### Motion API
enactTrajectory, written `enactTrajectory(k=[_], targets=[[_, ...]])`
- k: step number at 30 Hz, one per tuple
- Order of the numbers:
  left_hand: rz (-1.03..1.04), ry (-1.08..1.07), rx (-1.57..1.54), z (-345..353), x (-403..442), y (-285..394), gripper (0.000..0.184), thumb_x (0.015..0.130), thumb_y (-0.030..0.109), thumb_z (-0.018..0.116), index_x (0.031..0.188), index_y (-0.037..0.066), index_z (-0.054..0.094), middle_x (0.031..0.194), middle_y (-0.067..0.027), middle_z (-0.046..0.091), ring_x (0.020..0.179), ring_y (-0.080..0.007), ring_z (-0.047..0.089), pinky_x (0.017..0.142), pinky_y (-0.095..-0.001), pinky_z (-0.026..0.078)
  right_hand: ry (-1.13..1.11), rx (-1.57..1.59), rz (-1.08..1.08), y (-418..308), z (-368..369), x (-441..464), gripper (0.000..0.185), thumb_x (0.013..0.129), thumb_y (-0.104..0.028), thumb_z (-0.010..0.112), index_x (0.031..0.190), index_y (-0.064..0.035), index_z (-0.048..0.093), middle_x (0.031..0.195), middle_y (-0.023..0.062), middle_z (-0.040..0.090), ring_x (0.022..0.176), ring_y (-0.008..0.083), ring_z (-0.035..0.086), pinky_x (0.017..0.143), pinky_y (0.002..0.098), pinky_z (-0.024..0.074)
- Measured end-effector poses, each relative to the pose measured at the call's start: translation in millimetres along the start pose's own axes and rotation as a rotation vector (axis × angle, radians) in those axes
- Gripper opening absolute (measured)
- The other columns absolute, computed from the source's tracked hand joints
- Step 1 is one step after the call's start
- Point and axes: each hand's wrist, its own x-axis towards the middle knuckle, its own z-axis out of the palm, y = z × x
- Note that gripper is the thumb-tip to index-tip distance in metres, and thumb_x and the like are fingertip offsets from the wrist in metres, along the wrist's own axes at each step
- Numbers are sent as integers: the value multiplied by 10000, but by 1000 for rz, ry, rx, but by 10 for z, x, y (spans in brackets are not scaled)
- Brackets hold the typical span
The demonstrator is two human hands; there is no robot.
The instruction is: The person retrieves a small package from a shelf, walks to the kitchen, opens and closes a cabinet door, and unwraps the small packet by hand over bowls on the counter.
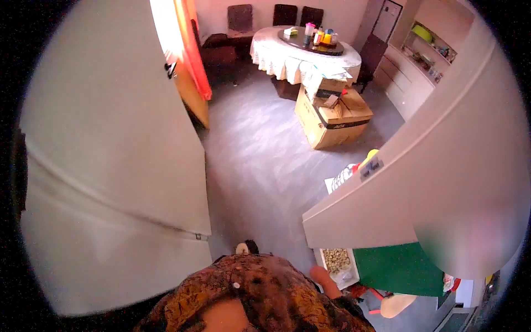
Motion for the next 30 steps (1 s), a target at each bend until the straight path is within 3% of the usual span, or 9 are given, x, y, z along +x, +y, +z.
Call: enactTrajectory(k=[4, 6, 8, 11, 14, 15, 21, 24, 30], targets=[[378, 105, 68, -954, 1738, 1788, 319, 872, 399, 518, 896, 140, 704, 852, -111, 666, 802, -296, 621, 671, -408, 484, -5, 17, 70, 299, 539, 398, 268, 797, -250, 515, 771, -24, 657, 830, 207, 648, 767, 408, 611, 693, 493, 493], [171, -129, 55, -1608, 2189, 3130, 356, 856, 428, 518, 838, 122, 700, 828, -113, 665, 798, -294, 625, 694, -397, 487, 135, 236, 301, 350, 652, 562, 258, 790, -256, 528, 758, -32, 653, 830, 199, 648, 767, 412, 607, 698, 498, 489], [670, 73, 124, -1339, 3328, 3082, 328, 857, 400, 535, 853, 110, 689, 828, -101, 666, 774, -287, 624, 668, -393, 492, 63, 289, 386, 240, 515, 719, 253, 793, -255, 529, 772, -35, 651, 829, 199, 645, 770, 410, 606, 701, 494, 488], [275, -53, -653, -1315, 4079, 3702, 266, 879, 321, 536, 884, 93, 674, 820, -90, 664, 744, -285, 618, 637, -390, 490, -18, 318, 384, 184, 221, 1153, 245, 797, -255, 531, 794, -40, 648, 828, 199, 641, 774, 408, 604, 707, 488, 487], [945, 140, 297, -1233, 4821, 3734, 189, 853, 244, 579, 920, 88, 663, 837, -87, 666, 739, -279, 623, 623, -387, 492, -63, 313, 312, 286, -156, 1830, 238, 801, -254, 532, 816, -44, 645, 826, 199, 637, 778, 405, 601, 713, 482, 485], [942, 385, 592, -1007, 4997, 3552, 175, 812, 238, 614, 913, 103, 663, 853, -102, 667, 719, -298, 619, 629, -398, 498, -63, 300, 273, 323, -339, 2105, 237, 803, -253, 533, 824, -46, 644, 825, 199, 636, 779, 405, 601, 715, 480, 485], [177, -175, 272, -971, 5056, 3386, 185, 825, 253, 609, 893, 86, 651, 843, -104, 662, 686, -278, 611, 606, -394, 496, 97, 302, -53, 502, -1389, 3648, 229, 811, -252, 536, 868, -55, 638, 822, 199, 628, 787, 400, 596, 727, 468, 482], [104, -205, 256, -962, 5323, 3693, 194, 831, 261, 607, 883, 78, 645, 838, -105, 659, 670, -269, 608, 595, -392, 495, 131, 403, 289, 289, -2169, 4346, 391, 868, -414, 473, 966, -74, 640, 900, 179, 652, 835, 375, 621, 754, 457, 486], [173, -172, 160, -957, 6474, 4785, 218, 843, 276, 602, 863, 61, 632, 827, -108, 653, 637, -250, 600, 572, -388, 493, 349, 624, 333, 572, -3038, 4929, 287, 849, -310, 554, 946, -46, 612, 923, 199, 636, 842, 367, 618, 705, 441, 475]])
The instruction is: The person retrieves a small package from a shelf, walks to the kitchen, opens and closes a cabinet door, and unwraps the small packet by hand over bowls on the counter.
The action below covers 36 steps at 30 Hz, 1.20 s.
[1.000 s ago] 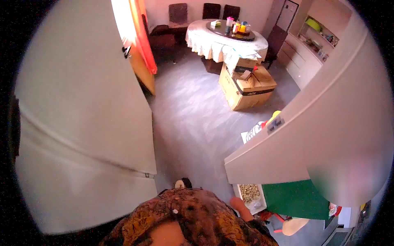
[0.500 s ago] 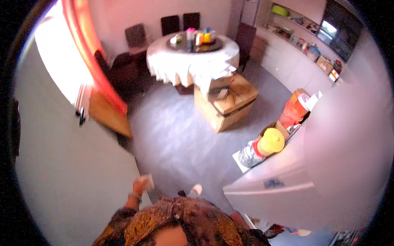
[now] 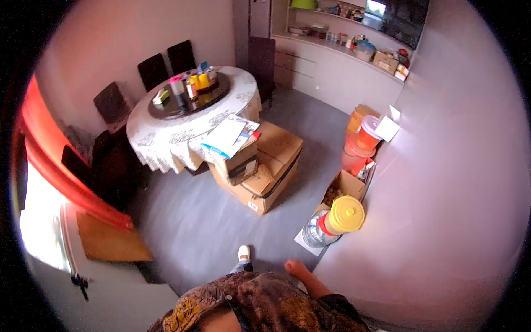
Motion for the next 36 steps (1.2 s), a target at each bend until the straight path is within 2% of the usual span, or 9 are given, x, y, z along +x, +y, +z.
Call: enactTrajectory(k=[5, 8, 14, 18, 22, 24, 29, 32, 36], targets=[[422, 186, -272, -733, 1340, 1114, 243, 853, 288, 598, 847, 47, 621, 818, -110, 648, 610, -234, 594, 553, -385, 492, -119, -291, 146, 978, -179, 17, 234, 861, -247, 540, 961, -57, 634, 898, 181, 644, 820, 341, 622, 680, 443, 484], [254, -238, -1344, -1524, 1598, 3517, 243, 867, 223, 599, 948, -6, 582, 812, -87, 612, 697, -209, 609, 658, -347, 523, -41, -163, 353, 1099, -259, -10, 219, 859, -226, 545, 958, -53, 635, 883, 166, 643, 815, 322, 619, 679, 440, 485], [634, -594, -1022, -1653, 2014, 6813, 283, 917, 201, 532, 1094, -16, 574, 963, -88, 619, 892, -196, 600, 808, -335, 489, 223, 110, 526, 879, -597, 404, 188, 856, -184, 557, 952, -44, 636, 852, 138, 640, 803, 285, 614, 675, 435, 487], [450, -922, -1286, -729, 2110, 8115, 220, 948, 175, 480, 1028, -5, 578, 931, -69, 608, 869, -184, 595, 799, -343, 486, 344, 239, 493, 887, -1067, 1005, 168, 853, -156, 565, 949, -38, 637, 832, 119, 638, 796, 259, 611, 673, 432, 488], [720, -797, -1237, -54, 2067, 8705, 168, 925, 135, 459, 977, 24, 574, 964, -67, 618, 898, -227, 602, 845, -384, 484, 441, 384, 382, 1200, -1780, 1648, 149, 851, -129, 572, 945, -32, 637, 811, 100, 636, 788, 234, 608, 671, 429, 489], [160, -1011, -1375, 445, 2453, 8903, 232, 957, 211, 442, 1046, 28, 552, 1008, -87, 619, 968, -265, 606, 912, -423, 471, 484, 542, 266, 1344, -2161, 1894, 141, 850, -115, 576, 943, -29, 638, 801, 91, 635, 784, 221, 606, 670, 427, 490], [86, -1095, -1344, 752, 2528, 9502, 338, 988, 295, 428, 1150, 14, 524, 1110, -129, 598, 1063, -281, 568, 971, -431, 430, 449, 624, 389, 1485, -3229, 2399, 247, 861, -202, 624, 1035, -27, 631, 920, 71, 663, 816, 216, 617, 763, 346, 510], [328, -996, -1388, 949, 2661, 9629, 422, 963, 391, 468, 1171, 30, 535, 1103, -112, 610, 1050, -291, 573, 988, -442, 418, 550, -113, 235, 1073, -3865, 2438, 118, 860, -145, 533, 825, -49, 593, 755, 64, 607, 706, 248, 587, 610, 375, 477], [37, -1045, -1462, 1174, 2875, 10114, 527, 903, 511, 528, 1138, 41, 553, 1044, -112, 619, 983, -304, 594, 928, -491, 454, 510, 113, 344, 1566, -4414, 2955, 121, 852, -151, 541, 820, -52, 602, 751, 71, 608, 702, 254, 589, 609, 384, 476]])
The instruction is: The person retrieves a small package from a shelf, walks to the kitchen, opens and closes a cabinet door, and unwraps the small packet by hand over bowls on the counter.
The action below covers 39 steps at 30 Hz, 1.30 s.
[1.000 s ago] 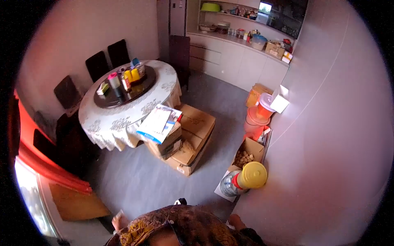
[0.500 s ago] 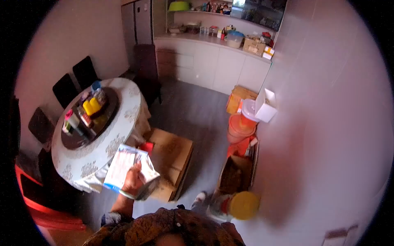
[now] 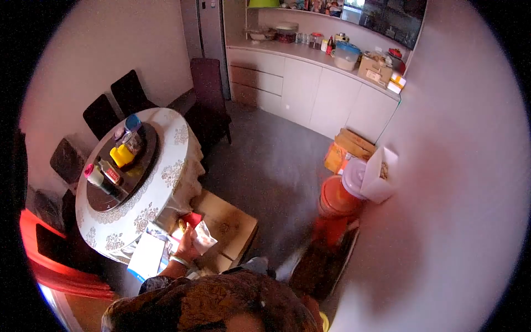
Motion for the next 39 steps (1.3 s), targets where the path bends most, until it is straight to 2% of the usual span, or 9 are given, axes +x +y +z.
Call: enactTrajectory(k=[3, 6, 12, 13, 18, 30, 32, 34, 39], targets=[[-34, 95, -47, -514, 700, -17, 556, 886, 559, 524, 1089, 42, 559, 995, -119, 631, 918, -329, 617, 862, -515, 489, -7, 43, 43, 41, -189, 638, 123, 846, -157, 546, 817, -55, 609, 748, 76, 610, 700, 258, 591, 608, 390, 475], [43, 207, 23, -828, 1280, 140, 357, 885, 475, 592, 834, 122, 582, 693, -16, 584, 587, -162, 567, 512, -263, 490, -18, 41, 60, 70, -348, 1226, 126, 839, -162, 552, 813, -57, 616, 745, 82, 611, 698, 262, 593, 607, 397, 474], [244, 575, 70, -562, 2509, 701, 519, 942, 462, 456, 1208, 19, 510, 1049, -145, 605, 816, -321, 609, 657, -466, 528, -68, 8, 73, 8, -662, 2667, 130, 827, -172, 563, 806, -62, 630, 740, 92, 614, 693, 270, 596, 606, 409, 472], [338, 569, 478, -981, 2772, 826, 419, 926, 484, 460, 869, 86, 576, 920, -106, 655, 772, -257, 624, 671, -421, 517, -87, -2, 83, -28, -726, 2894, 131, 825, -174, 565, 805, -63, 632, 739, 93, 614, 692, 272, 597, 605, 412, 472], [266, 776, 275, 50, 3750, 1219, 323, 879, 422, 538, 895, 104, 590, 825, -48, 598, 696, -203, 582, 546, -361, 469, -115, -1, 95, -172, -1019, 3987, 135, 814, -182, 575, 799, -66, 643, 734, 102, 617, 688, 278, 600, 604, 422, 470], [62, 432, 306, 2177, 6394, 651, 409, 873, 362, 535, 1071, 6, 563, 937, -85, 605, 829, -284, 610, 725, -422, 509, -232, 9, 107, -635, -1400, 6264, 146, 789, -203, 597, 785, -76, 670, 722, 122, 622, 678, 295, 607, 601, 448, 467], [768, 263, 1959, 2032, 6372, 638, 410, 833, 380, 586, 1016, 14, 586, 902, -96, 639, 831, -289, 634, 720, -395, 517, -279, -44, 94, -577, -1488, 6754, 148, 785, -206, 601, 782, -78, 675, 720, 126, 623, 677, 298, 608, 601, 452, 466], [152, 584, 570, 1588, 6801, 632, 361, 751, 340, 685, 937, 40, 609, 884, -132, 666, 858, -318, 651, 719, -390, 524, -338, -148, 65, -382, -1595, 7339, 150, 781, -209, 605, 780, -79, 679, 718, 129, 624, 675, 300, 609, 600, 457, 465], [207, 797, 327, 1114, 6780, 611, 327, 724, 252, 694, 935, 51, 546, 854, -128, 612, 815, -303, 611, 686, -392, 506, -477, -730, -478, 352, -2040, 8724, 155, 771, -218, 614, 774, -83, 691, 713, 138, 627, 671, 307, 612, 599, 468, 464]])
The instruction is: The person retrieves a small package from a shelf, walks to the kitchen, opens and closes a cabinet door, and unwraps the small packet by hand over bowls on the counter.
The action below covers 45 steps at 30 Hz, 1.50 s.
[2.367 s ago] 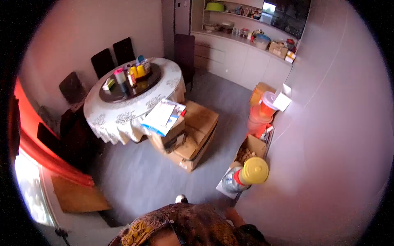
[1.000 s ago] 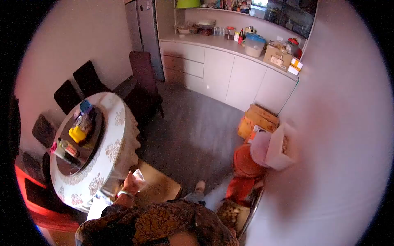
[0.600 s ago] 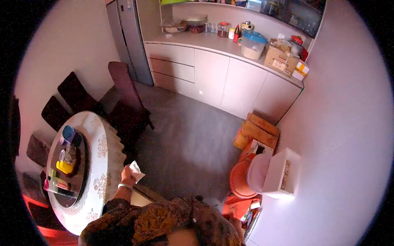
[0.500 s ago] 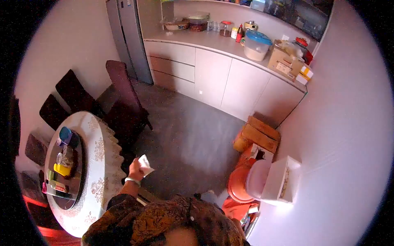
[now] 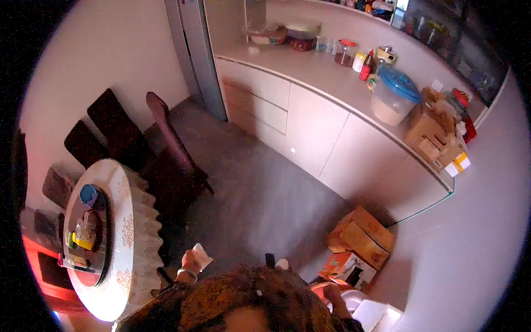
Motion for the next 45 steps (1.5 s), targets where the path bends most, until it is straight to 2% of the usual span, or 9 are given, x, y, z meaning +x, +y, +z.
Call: enactTrajectory(k=[4, 7, 9, 20, 28, 33, 39, 44, 45], targets=[[404, 69, 390, -1001, 823, -781, 332, 702, 181, 702, 933, 60, 496, 830, -124, 568, 781, -291, 578, 659, -394, 492, 181, 115, 234, 564, -1188, 1053, 163, 734, -152, 611, 846, -65, 690, 866, 180, 638, 836, 323, 609, 703, 441, 478], [892, 148, 1045, -82, -281, 20, 303, 764, 296, 657, 913, 74, 513, 834, -90, 571, 772, -256, 551, 671, -377, 469, 382, 337, 391, 679, -2440, 2010, 246, 745, -127, 583, 967, -38, 644, 1013, 204, 621, 973, 342, 584, 812, 430, 467], [-131, 223, -325, 177, -89, 179, 346, 857, 432, 529, 924, 94, 563, 900, -63, 603, 812, -250, 551, 696, -363, 472, 511, 313, 281, 781, -3089, 2618, 303, 774, -135, 558, 1050, -20, 601, 1081, 209, 598, 1026, 354, 561, 867, 434, 448], [-28, 72, -13, 2431, 1291, 1864, 275, 856, 386, 543, 904, 125, 612, 852, -30, 593, 794, -218, 582, 687, -351, 496, 653, 191, 287, 984, -5836, 4642, 495, 840, -125, 515, 1309, 3, 424, 1310, 215, 478, 1228, 381, 437, 1043, 441, 351], [-56, -184, 50, 3518, 1799, 2481, 196, 856, 298, 580, 850, 102, 592, 846, -35, 635, 768, -222, 608, 665, -378, 501, 825, -21, 212, 1474, -6364, 5318, 521, 831, -74, 529, 1329, 11, 401, 1313, 235, 444, 1254, 376, 392, 1085, 437, 290], [722, -44, 1293, 3467, 1428, 2305, 100, 847, 153, 580, 927, 100, 610, 895, -79, 658, 791, -230, 619, 670, -374, 500, 795, -143, 241, 1420, -6385, 5419, 662, 788, -12, 574, 1397, 16, 317, 1425, 232, 333, 1324, 396, 303, 1119, 484, 186], [126, 159, 701, 3295, 1447, 1859, 137, 833, 189, 585, 903, 76, 617, 818, -58, 642, 740, -231, 617, 636, -364, 502, 697, -51, 337, 1272, -6479, 5355, 762, 750, -94, 666, 1402, 9, 285, 1426, 237, 312, 1334, 399, 271, 1111, 515, 167], [723, -37, 1384, 3829, 1116, 2049, 249, 887, 258, 482, 870, 46, 614, 760, -42, 593, 711, -222, 603, 609, -388, 502, 705, -80, 335, 1042, -6510, 5233, 782, 724, -125, 694, 1384, 13, 296, 1385, 249, 340, 1305, 407, 294, 1083, 515, 211], [447, -8, 820, 3927, 1161, 2004, 241, 877, 254, 494, 854, 49, 617, 764, -52, 606, 722, -235, 612, 624, -387, 506, 729, -104, 312, 995, -6484, 5176, 773, 723, -122, 689, 1378, 18, 302, 1359, 252, 366, 1276, 412, 327, 1065, 520, 240]])
